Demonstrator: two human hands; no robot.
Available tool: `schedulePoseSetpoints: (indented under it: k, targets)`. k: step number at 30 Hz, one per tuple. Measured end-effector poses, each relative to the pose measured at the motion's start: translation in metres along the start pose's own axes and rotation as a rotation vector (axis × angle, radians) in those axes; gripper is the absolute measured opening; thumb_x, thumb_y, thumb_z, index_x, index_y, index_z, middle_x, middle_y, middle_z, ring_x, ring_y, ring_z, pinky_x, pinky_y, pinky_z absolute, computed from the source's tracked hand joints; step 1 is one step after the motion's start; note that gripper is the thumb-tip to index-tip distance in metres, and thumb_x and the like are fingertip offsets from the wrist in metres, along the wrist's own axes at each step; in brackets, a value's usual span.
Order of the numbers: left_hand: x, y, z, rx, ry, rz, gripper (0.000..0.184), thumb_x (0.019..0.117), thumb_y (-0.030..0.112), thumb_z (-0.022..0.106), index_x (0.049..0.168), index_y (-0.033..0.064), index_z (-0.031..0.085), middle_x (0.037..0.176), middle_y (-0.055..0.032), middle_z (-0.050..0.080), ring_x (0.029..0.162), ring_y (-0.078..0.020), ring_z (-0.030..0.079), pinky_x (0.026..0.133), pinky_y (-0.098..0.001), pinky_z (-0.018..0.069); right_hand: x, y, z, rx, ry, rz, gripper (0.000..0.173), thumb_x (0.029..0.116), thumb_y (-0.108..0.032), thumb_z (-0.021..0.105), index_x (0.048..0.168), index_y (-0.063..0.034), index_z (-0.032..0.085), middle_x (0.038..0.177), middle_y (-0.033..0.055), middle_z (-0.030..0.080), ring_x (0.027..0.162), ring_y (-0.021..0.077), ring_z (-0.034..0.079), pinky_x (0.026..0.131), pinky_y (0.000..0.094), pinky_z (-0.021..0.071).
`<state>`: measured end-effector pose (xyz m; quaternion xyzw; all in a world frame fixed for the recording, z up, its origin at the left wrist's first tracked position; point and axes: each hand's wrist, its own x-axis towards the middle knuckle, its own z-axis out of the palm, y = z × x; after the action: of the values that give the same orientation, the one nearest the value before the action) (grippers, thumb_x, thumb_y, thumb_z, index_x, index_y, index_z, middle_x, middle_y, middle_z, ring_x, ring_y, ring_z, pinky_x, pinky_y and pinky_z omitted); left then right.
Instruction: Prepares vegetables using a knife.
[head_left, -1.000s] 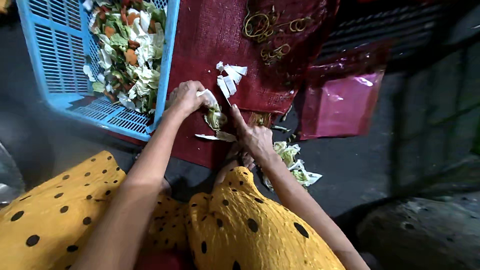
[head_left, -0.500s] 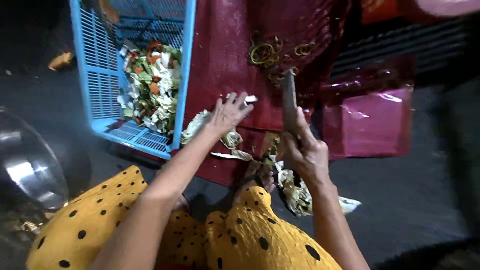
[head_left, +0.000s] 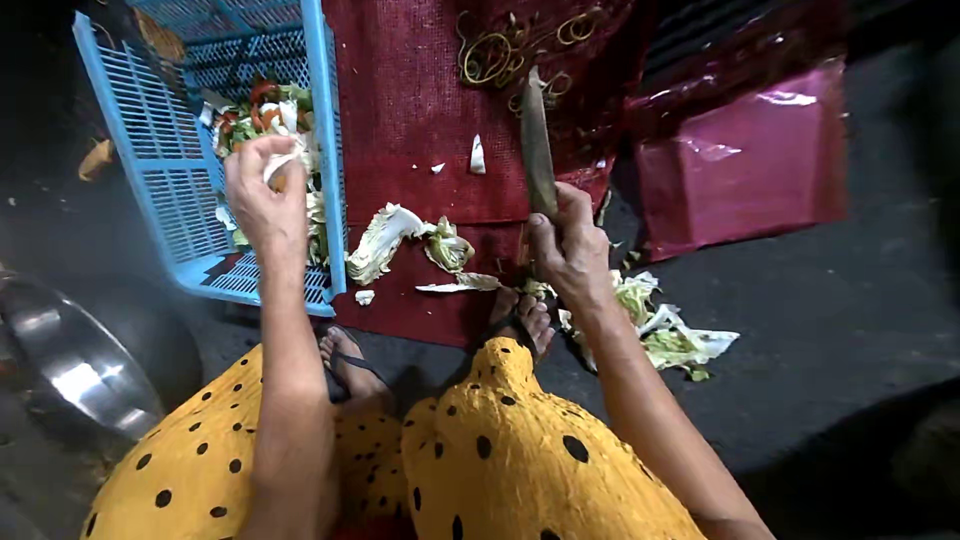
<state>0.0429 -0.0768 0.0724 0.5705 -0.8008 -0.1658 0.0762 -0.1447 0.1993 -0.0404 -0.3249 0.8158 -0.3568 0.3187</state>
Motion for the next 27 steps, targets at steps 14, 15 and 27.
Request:
schedulePoseSetpoints:
  k: [14, 15, 27]
  targets:
    - [-0.028, 0.112, 0.160, 0.103, -0.575, 0.163, 0.047, 0.1009, 0.027, 0.061, 0.145, 0.0117, 0.054, 0.130, -0.0174, 0.066, 0.102, -0.0368, 0.071, 0.081, -0.0545, 0.0562, 0.004, -0.029, -0.001, 0.168, 0.123, 0.125, 0.039, 0.1091, -0.028, 0.048, 0.146, -0.0148, 0.040, 0.086, 0.0081, 0.064, 0.057, 0.0168, 0.062, 0.050, 0.0368, 0.0539]
    - [-0.030, 0.114, 0.159, 0.118, -0.583, 0.201, 0.042, 0.1002, 0.021, 0.059, 0.141, 0.0125, 0.058, 0.126, -0.0162, 0.069, 0.101, -0.0360, 0.071, 0.080, -0.0538, 0.0561, 0.001, -0.027, -0.002, 0.173, 0.129, 0.125, 0.039, 0.1092, -0.027, 0.048, 0.146, -0.0140, 0.040, 0.085, 0.0080, 0.064, 0.056, 0.0160, 0.061, 0.050, 0.0357, 0.0538]
    - [0.000, -0.005, -0.008, 0.267, 0.045, -0.134, 0.044, 0.1005, 0.028, 0.054, 0.142, 0.0140, 0.060, 0.161, -0.0254, 0.035, 0.147, -0.0436, 0.035, 0.112, -0.0589, 0.0335, 0.012, -0.016, 0.020, 0.332, 0.070, 0.090, 0.042, 0.1076, -0.021, 0.048, 0.146, -0.0044, 0.042, 0.088, 0.0095, 0.067, 0.065, 0.0170, 0.067, 0.060, 0.0374, 0.0592]
